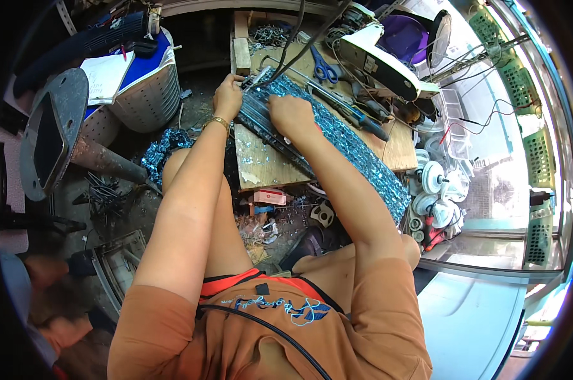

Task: The person straightens the fins of an air conditioner evaporator coil using a flathead screwdriver by running the tip between the rows of blue aluminum fins.

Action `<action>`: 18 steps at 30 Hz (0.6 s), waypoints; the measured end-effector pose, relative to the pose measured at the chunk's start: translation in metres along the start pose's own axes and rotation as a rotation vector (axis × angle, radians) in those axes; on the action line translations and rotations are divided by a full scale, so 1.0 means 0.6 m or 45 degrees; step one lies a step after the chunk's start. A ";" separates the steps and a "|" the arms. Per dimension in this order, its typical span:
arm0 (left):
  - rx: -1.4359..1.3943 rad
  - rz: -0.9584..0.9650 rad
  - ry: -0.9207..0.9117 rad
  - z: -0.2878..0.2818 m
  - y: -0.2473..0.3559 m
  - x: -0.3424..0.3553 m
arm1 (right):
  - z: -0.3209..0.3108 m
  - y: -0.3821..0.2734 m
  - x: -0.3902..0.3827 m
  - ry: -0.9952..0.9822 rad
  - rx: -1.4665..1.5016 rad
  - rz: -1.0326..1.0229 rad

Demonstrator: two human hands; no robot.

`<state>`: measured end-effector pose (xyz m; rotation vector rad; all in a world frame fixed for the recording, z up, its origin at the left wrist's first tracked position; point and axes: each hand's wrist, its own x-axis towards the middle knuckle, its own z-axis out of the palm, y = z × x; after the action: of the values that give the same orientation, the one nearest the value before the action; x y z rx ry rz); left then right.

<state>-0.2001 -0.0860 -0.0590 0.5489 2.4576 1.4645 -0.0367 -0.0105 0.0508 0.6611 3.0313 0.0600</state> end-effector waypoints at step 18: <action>-0.023 0.114 0.132 0.003 -0.009 0.001 | 0.029 -0.056 0.054 0.094 -0.085 -0.108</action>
<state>-0.2013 -0.0867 -0.0647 0.6012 2.5253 1.5857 -0.0793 -0.0272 0.0312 0.5371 3.1077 0.1862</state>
